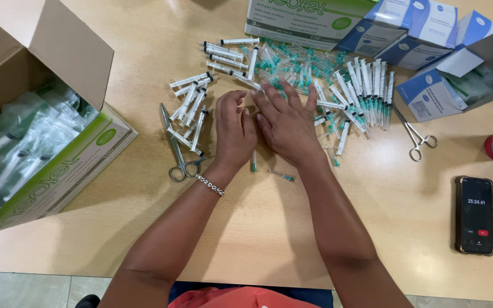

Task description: The person repeatedly picks up syringe barrels and needle tips from a table and screws them together to form complete syringes. The assembled units are placed in a growing pile on the right side of the workspace.

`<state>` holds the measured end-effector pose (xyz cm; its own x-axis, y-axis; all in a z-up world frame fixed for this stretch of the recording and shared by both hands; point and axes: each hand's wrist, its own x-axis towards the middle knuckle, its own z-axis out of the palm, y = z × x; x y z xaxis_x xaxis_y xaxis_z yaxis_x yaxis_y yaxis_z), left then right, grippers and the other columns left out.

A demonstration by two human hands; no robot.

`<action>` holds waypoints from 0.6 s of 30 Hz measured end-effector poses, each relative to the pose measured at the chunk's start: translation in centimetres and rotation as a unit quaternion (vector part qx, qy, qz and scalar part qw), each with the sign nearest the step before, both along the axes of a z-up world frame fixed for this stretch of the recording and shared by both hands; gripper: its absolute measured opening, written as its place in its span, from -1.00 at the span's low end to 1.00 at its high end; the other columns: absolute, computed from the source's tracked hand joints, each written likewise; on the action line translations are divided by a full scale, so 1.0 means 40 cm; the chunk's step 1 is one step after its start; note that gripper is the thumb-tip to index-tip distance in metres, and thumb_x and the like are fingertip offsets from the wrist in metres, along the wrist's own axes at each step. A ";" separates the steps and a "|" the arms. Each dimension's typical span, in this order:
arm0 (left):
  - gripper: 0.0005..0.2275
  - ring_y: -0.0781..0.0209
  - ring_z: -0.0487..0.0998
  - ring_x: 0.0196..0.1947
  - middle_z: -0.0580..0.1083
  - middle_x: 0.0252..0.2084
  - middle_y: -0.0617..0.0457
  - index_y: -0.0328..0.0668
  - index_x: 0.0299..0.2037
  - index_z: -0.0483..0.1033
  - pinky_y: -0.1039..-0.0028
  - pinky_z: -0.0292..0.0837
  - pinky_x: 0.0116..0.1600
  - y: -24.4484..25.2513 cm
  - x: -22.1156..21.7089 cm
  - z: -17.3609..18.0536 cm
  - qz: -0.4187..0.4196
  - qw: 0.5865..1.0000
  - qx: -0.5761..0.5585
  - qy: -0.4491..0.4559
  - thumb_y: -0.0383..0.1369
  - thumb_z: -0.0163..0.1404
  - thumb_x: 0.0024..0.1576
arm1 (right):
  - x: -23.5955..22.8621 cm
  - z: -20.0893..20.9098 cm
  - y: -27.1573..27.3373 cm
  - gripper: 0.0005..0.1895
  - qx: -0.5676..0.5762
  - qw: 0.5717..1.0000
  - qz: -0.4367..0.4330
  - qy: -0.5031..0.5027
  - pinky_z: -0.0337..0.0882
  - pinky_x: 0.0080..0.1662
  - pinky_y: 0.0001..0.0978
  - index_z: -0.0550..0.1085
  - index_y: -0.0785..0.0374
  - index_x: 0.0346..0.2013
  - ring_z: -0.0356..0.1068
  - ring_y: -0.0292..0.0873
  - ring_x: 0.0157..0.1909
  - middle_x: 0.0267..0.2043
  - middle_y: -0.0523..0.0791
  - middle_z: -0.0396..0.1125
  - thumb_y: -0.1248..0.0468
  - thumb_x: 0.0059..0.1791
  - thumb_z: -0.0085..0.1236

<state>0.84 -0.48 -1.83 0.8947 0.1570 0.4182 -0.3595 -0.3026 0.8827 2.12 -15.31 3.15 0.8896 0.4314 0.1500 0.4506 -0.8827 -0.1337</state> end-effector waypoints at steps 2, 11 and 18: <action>-0.71 -0.06 0.39 0.09 0.26 0.06 -0.07 -0.17 0.18 0.28 0.33 0.51 0.18 0.002 0.000 -0.004 0.005 1.000 -0.005 0.004 -0.57 -0.15 0.25 | 0.006 -0.034 -0.022 -0.64 0.017 0.997 0.007 -0.069 -0.28 0.38 0.46 0.43 -0.11 0.21 0.12 0.03 0.39 0.24 -0.21 0.30 -0.06 0.17 -0.09; -0.69 0.03 0.50 -0.04 0.35 -0.02 -0.19 -0.37 0.15 0.29 0.21 0.58 0.04 0.014 -0.003 0.016 -0.027 0.986 -0.134 0.095 -0.30 -0.04 0.34 | 0.003 -0.042 -0.032 -0.96 0.168 0.969 0.054 -0.174 0.13 0.24 -0.05 0.60 -0.23 -0.24 0.43 -0.32 -0.09 -0.21 -0.46 0.49 0.04 0.04 0.32; -0.78 0.28 0.63 -0.35 0.53 -0.37 0.00 -0.17 -0.13 0.46 0.42 0.68 -0.19 0.011 0.012 0.005 -0.019 0.939 -0.321 0.125 -0.29 -0.23 0.43 | 0.004 0.005 -0.050 -0.87 0.260 0.949 0.096 -0.149 0.26 0.04 -0.15 0.60 -0.04 -0.18 0.47 -0.16 -0.11 -0.21 -0.29 0.50 0.25 -0.01 0.32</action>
<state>1.30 -0.05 -1.64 0.9623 0.2710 0.0248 -0.1166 0.3284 0.9373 2.30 -17.31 3.36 0.6860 0.3809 0.6199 0.6833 -0.6299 -0.3692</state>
